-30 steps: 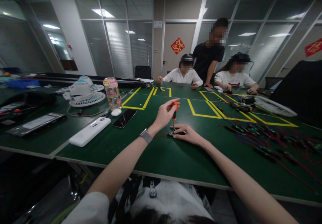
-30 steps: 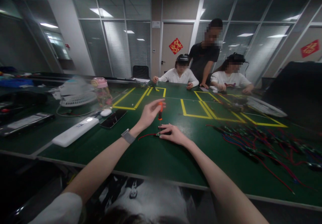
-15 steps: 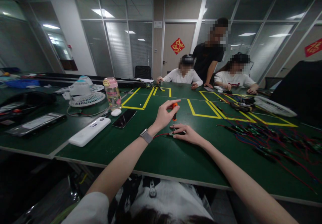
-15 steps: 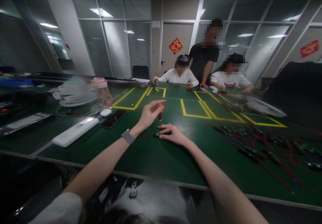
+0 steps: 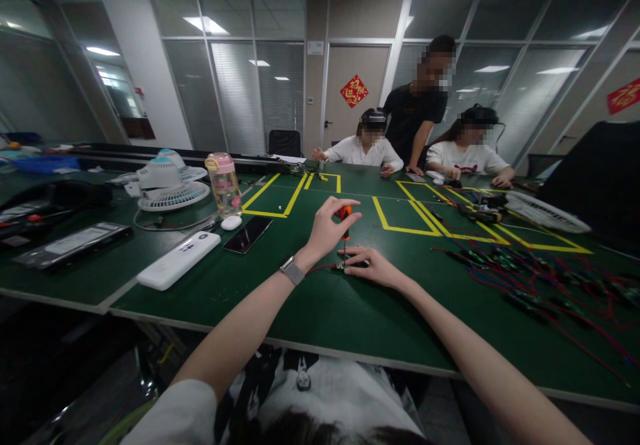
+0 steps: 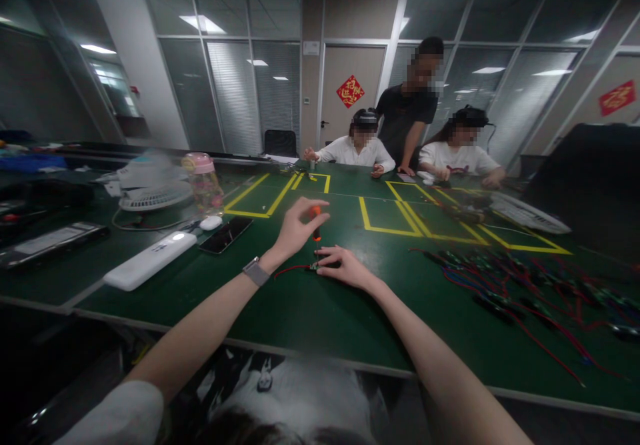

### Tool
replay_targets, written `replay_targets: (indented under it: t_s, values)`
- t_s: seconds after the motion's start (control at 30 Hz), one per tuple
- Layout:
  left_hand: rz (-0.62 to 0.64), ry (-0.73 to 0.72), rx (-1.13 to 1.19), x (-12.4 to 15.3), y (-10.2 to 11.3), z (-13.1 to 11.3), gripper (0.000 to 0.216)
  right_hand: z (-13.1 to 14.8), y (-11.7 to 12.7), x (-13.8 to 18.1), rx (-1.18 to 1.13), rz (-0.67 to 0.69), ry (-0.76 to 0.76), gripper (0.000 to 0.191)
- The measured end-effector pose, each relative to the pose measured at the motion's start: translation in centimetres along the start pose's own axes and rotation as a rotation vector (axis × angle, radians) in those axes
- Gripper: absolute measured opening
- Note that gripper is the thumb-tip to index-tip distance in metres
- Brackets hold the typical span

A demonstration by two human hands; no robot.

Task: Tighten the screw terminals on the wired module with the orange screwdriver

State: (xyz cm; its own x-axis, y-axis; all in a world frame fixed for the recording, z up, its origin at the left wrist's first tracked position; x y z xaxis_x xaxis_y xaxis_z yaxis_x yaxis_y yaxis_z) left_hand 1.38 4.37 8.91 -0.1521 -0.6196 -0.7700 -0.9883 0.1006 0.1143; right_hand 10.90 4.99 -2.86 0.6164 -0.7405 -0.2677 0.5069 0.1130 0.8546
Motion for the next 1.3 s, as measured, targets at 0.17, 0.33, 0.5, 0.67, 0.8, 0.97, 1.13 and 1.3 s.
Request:
replay_targets:
  t_s: [0.17, 0.33, 0.5, 0.67, 0.8, 0.97, 1.13, 1.3]
  values:
    - [0.075, 0.047, 0.101, 0.0, -0.8, 0.4, 0.033, 0.0, 0.0, 0.0, -0.007, -0.006, -0.003, 0.03]
    - [0.067, 0.088, 0.154, -0.1, -0.8, 1.2, 0.034, 0.0, -0.1, 0.0, 0.005, 0.004, -0.004, 0.03]
    - [0.036, 0.007, 0.005, -0.1, -0.3, 0.1, 0.028, -0.1, -0.1, 0.0, 0.004, 0.006, -0.013, 0.029]
    - [0.1, 0.072, 0.131, 0.0, -1.1, 0.8, 0.036, 0.0, -0.1, 0.0, -0.002, 0.005, -0.001, 0.029]
    - [0.051, 0.066, 0.165, -0.1, -0.7, 1.1, 0.033, 0.0, -0.1, 0.0, 0.001, 0.003, -0.004, 0.029]
    - [0.02, 0.008, 0.036, -0.1, -0.2, 0.2, 0.026, -0.2, -0.1, 0.0, -0.017, -0.002, -0.004, 0.029]
    - [0.083, 0.056, 0.127, -0.1, -0.8, 0.4, 0.033, -0.2, -0.1, 0.0, -0.007, -0.005, 0.0, 0.03]
    - [0.079, 0.075, 0.171, -0.1, -1.0, 0.9, 0.034, -0.2, -0.2, 0.0, 0.004, -0.003, 0.0, 0.03]
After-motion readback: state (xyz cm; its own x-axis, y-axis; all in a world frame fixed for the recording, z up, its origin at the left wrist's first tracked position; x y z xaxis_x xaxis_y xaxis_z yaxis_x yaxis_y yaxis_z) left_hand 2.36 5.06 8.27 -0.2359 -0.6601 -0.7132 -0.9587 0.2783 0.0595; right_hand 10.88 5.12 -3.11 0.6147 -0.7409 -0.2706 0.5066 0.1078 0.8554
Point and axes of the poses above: each hand's wrist, its own x-axis away from the middle knuckle, its own y-axis out of the back of the hand, z = x × y, the point moved 10 cm from there along -x, towards the middle knuckle, and after that the axes turned 14 degrees about x, right-handed, at the moved point
